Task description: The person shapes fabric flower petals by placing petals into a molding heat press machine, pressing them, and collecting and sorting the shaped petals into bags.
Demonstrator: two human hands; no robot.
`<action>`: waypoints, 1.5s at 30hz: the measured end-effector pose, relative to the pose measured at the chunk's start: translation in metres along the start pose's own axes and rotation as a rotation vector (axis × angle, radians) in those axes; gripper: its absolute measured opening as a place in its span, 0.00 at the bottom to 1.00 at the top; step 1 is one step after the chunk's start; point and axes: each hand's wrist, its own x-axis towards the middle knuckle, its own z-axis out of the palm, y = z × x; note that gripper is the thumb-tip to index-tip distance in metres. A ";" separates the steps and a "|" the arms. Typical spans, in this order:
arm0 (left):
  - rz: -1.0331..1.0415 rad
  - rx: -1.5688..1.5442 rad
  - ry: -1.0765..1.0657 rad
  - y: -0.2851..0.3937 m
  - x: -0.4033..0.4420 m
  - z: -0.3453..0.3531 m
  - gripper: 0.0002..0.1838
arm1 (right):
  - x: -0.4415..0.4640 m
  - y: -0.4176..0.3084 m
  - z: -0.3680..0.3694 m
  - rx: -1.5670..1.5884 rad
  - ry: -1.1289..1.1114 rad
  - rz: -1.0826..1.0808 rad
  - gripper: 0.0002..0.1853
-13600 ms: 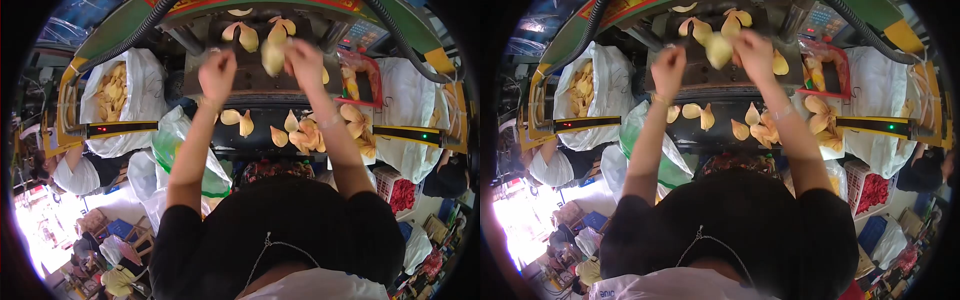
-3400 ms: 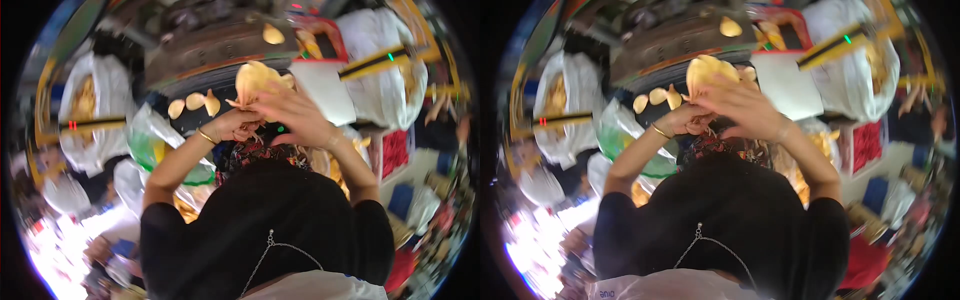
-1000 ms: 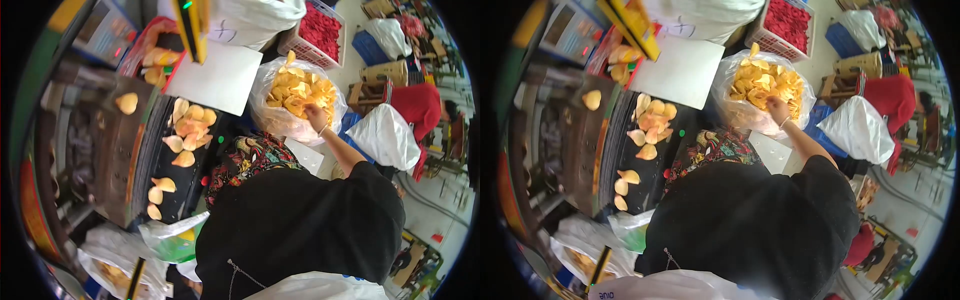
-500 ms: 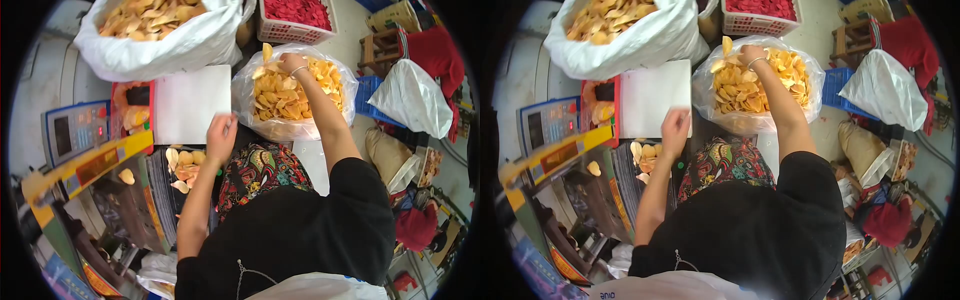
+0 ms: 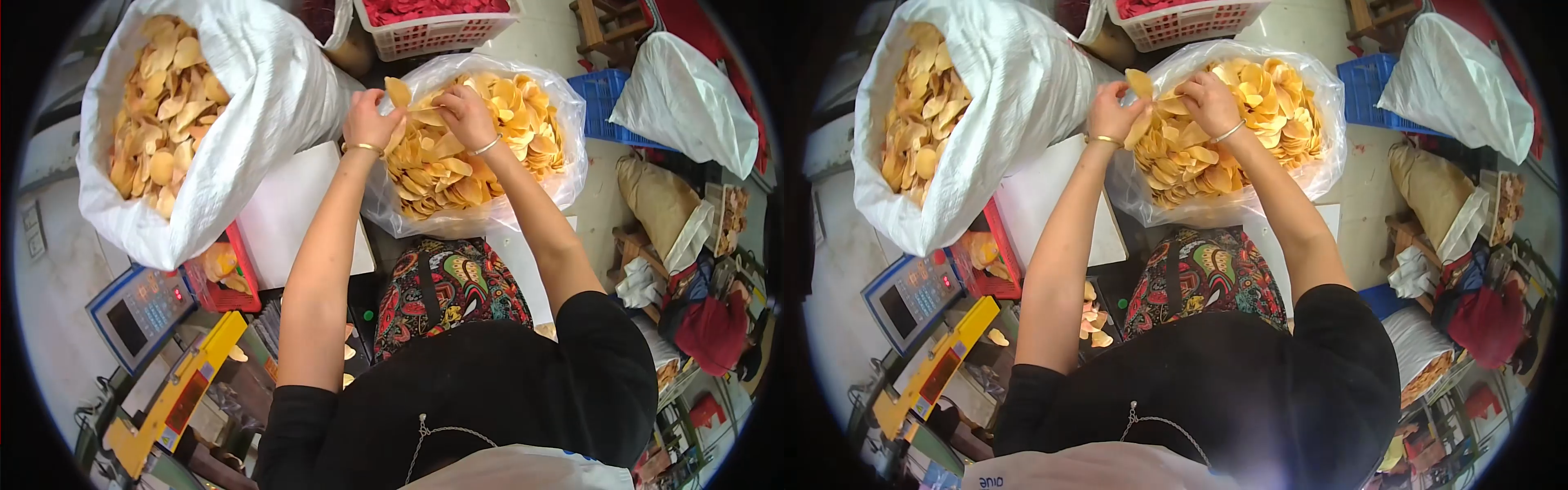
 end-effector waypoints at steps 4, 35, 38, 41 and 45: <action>0.260 -0.032 0.028 0.022 -0.010 -0.009 0.09 | -0.017 -0.013 -0.006 0.036 0.060 0.015 0.09; 0.776 0.372 -0.341 0.010 -0.003 0.008 0.01 | -0.071 -0.033 0.052 -0.485 -0.165 0.092 0.04; 0.696 0.255 -0.142 0.018 -0.021 0.015 0.02 | -0.064 -0.030 0.055 -0.484 -0.163 0.085 0.03; 0.633 0.217 -0.060 0.020 -0.050 0.014 0.03 | -0.058 -0.029 0.054 -0.477 -0.192 0.096 0.04; 0.542 0.211 0.028 0.017 -0.067 0.007 0.04 | -0.061 -0.037 0.058 -0.454 -0.190 0.039 0.04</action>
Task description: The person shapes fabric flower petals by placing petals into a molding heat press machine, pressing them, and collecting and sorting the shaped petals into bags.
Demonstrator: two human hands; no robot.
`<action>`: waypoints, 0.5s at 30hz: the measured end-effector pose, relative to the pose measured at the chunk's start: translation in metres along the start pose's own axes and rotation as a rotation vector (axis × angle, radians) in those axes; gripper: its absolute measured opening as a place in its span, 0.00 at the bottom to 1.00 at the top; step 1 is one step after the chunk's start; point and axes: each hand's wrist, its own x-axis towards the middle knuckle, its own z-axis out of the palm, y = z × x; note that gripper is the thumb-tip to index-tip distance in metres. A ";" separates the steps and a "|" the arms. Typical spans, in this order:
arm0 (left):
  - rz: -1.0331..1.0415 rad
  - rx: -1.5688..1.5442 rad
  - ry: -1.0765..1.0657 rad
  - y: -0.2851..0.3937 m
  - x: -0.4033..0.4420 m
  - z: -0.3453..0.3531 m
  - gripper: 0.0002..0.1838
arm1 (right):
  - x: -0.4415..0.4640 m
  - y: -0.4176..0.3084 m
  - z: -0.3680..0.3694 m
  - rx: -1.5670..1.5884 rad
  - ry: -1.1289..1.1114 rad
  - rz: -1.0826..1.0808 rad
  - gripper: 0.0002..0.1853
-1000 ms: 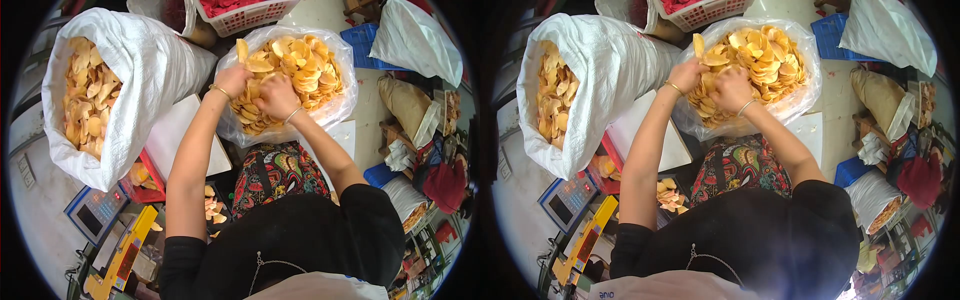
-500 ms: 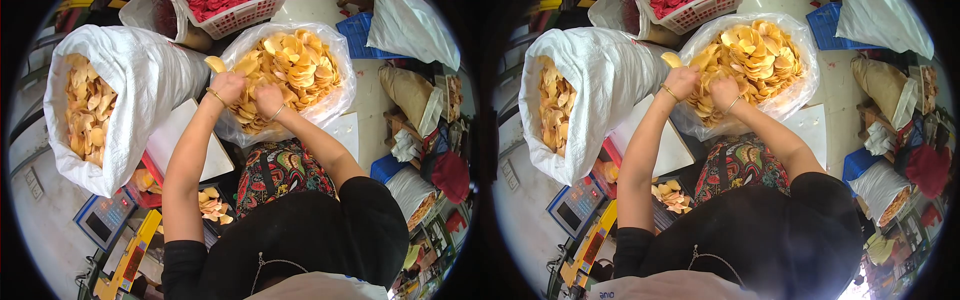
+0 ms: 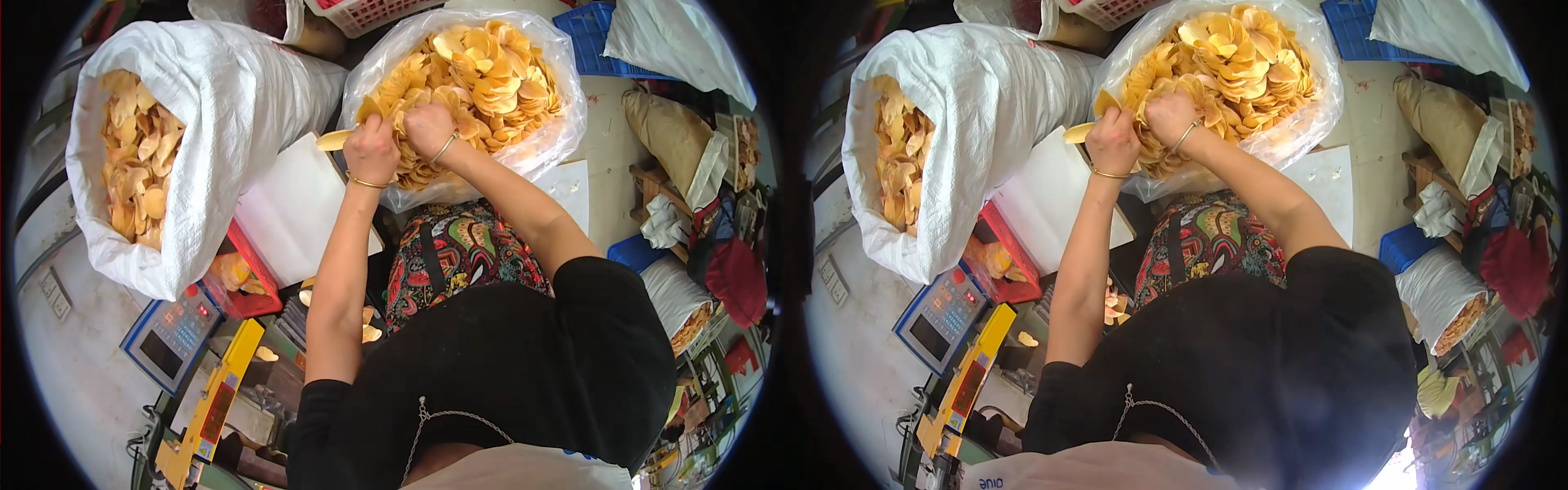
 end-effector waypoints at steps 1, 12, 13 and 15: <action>-0.027 0.008 0.016 0.001 -0.005 -0.003 0.04 | -0.003 -0.002 0.001 -0.001 0.000 -0.003 0.04; -0.136 0.256 -0.303 0.002 -0.024 -0.012 0.00 | -0.012 -0.005 0.014 0.035 0.071 0.069 0.05; -0.122 0.289 -0.401 0.007 -0.023 -0.014 0.02 | -0.014 -0.008 0.017 0.033 0.071 0.045 0.05; -0.240 0.119 -0.492 0.018 -0.020 -0.016 0.03 | -0.017 -0.006 0.018 0.017 0.068 -0.006 0.05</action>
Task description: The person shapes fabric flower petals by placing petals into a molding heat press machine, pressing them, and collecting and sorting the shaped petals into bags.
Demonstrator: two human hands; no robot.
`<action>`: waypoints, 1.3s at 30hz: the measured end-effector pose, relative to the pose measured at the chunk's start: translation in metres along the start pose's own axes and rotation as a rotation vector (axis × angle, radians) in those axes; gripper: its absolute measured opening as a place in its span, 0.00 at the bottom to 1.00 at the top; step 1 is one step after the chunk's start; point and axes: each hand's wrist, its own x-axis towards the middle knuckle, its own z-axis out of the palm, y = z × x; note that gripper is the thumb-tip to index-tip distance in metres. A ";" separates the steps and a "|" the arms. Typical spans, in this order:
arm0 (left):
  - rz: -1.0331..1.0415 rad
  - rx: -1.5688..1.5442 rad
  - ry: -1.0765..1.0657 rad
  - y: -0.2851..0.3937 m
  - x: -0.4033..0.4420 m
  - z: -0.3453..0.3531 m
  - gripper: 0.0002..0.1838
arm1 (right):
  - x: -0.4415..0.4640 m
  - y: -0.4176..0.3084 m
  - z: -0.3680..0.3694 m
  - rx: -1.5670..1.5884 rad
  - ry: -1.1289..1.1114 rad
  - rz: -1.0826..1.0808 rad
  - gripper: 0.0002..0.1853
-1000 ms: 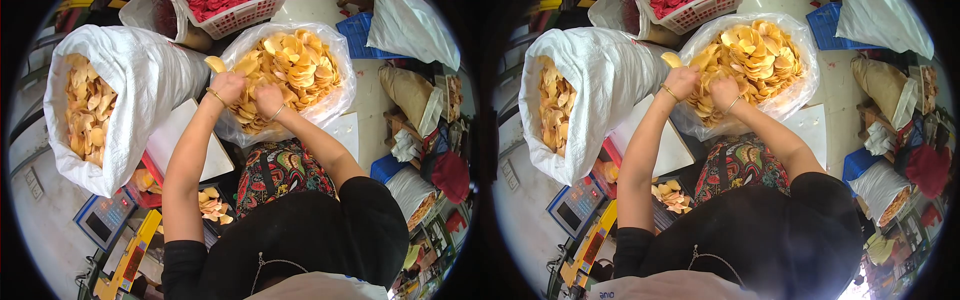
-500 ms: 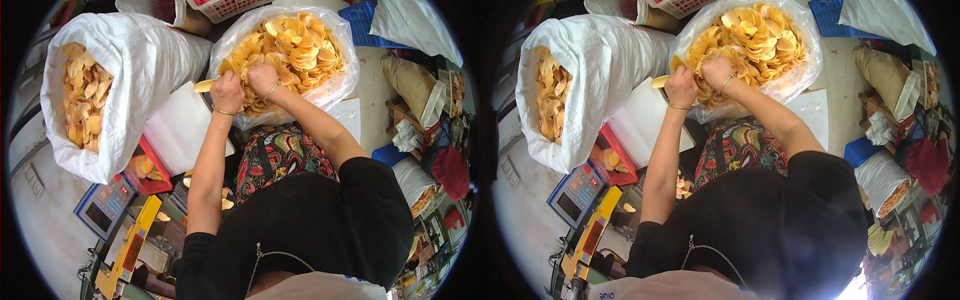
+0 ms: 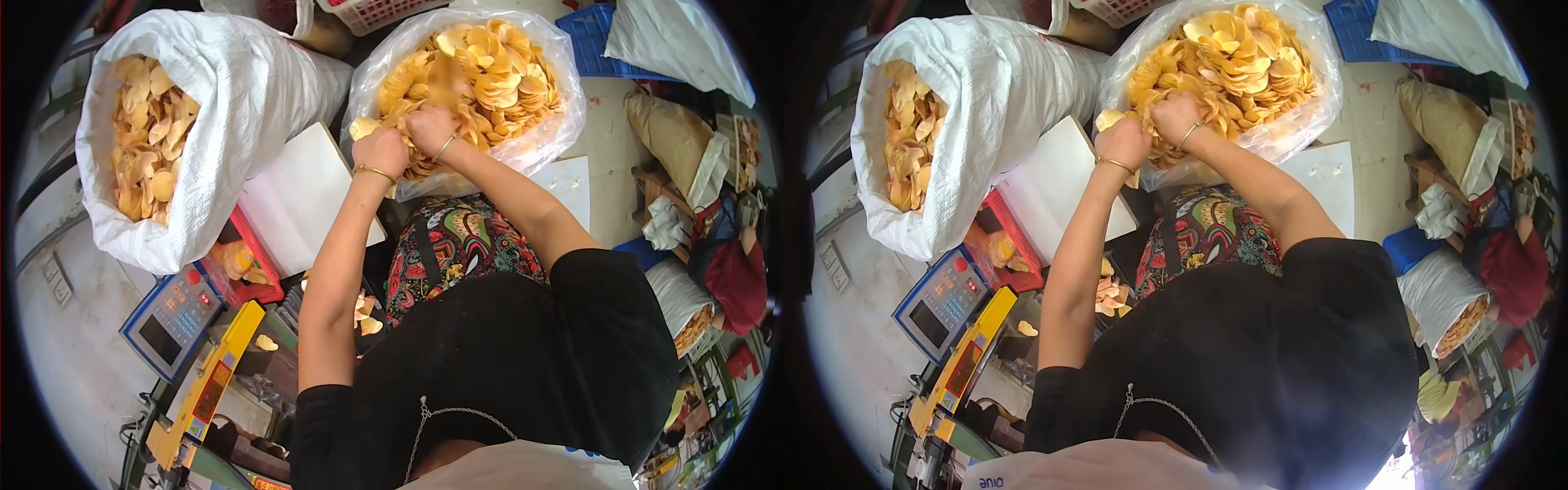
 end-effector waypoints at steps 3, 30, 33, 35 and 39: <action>-0.129 -0.346 -0.221 0.017 0.005 -0.013 0.07 | -0.001 0.020 0.000 -0.100 -0.255 0.093 0.05; 0.384 0.176 -0.025 0.007 0.054 -0.067 0.06 | -0.013 0.028 -0.079 0.365 0.172 -0.091 0.05; 0.316 0.236 -0.049 -0.001 0.050 -0.063 0.06 | -0.015 0.031 -0.075 0.385 0.065 -0.070 0.04; 0.291 0.144 -0.023 -0.002 0.041 -0.059 0.08 | -0.017 0.030 -0.075 0.364 0.057 -0.061 0.06; 0.158 -0.185 0.007 0.017 0.002 -0.055 0.12 | -0.009 0.018 -0.114 0.275 0.083 -0.183 0.08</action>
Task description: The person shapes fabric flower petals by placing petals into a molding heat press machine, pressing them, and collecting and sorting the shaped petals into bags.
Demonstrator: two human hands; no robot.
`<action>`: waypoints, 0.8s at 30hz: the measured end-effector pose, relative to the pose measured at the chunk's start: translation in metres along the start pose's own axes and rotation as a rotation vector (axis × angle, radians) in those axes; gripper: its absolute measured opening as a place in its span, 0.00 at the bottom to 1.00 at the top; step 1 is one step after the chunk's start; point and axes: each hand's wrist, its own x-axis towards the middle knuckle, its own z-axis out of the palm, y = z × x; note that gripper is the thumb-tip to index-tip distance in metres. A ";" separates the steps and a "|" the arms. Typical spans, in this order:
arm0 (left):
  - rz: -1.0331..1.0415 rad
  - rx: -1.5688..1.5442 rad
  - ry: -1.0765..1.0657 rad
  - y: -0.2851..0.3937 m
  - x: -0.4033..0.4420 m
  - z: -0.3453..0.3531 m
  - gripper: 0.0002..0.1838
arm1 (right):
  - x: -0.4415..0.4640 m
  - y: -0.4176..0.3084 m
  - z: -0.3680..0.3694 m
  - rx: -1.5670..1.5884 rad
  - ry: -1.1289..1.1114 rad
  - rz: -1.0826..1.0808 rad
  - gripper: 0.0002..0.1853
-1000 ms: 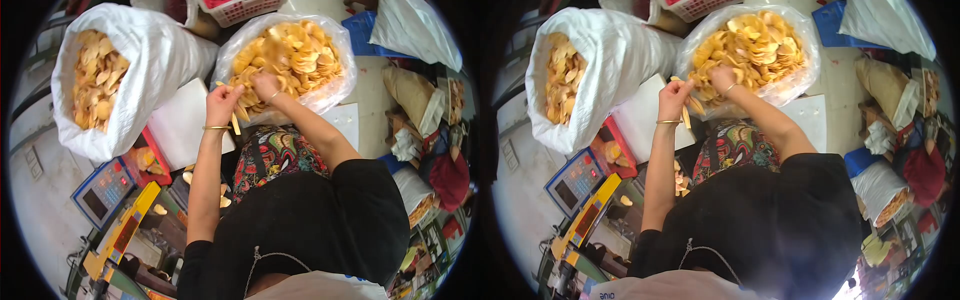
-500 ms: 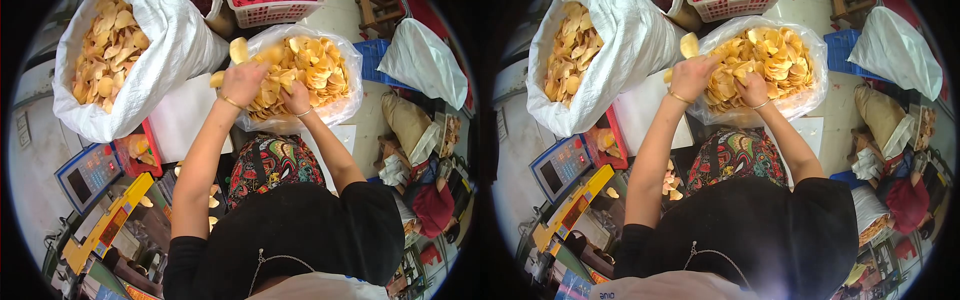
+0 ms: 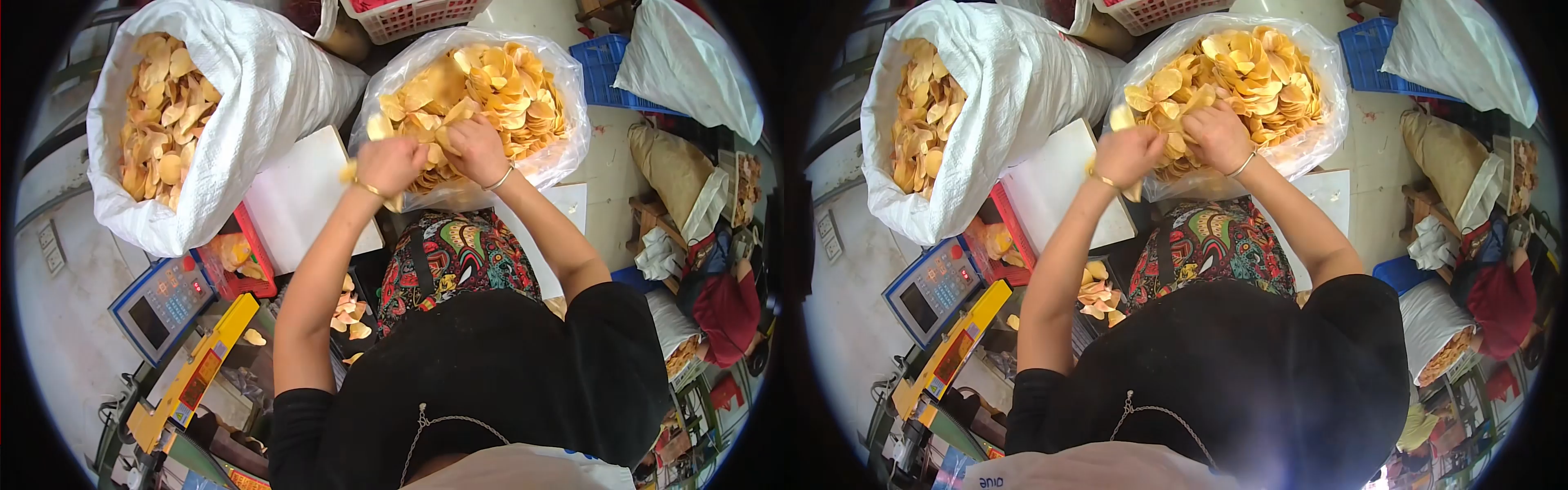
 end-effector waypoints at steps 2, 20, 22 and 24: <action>-0.102 -0.130 -0.008 0.021 -0.027 0.008 0.14 | 0.009 -0.014 -0.017 -0.030 -0.002 -0.082 0.09; -0.796 -1.076 0.638 0.029 -0.198 -0.022 0.20 | 0.045 -0.003 0.054 -0.281 -0.242 0.107 0.13; -0.826 -1.091 0.659 0.033 -0.213 -0.014 0.20 | 0.042 0.011 0.050 -0.180 -0.318 0.212 0.18; -0.882 -1.117 0.693 0.039 -0.226 -0.005 0.21 | 0.043 0.021 0.045 -0.135 -0.368 0.250 0.20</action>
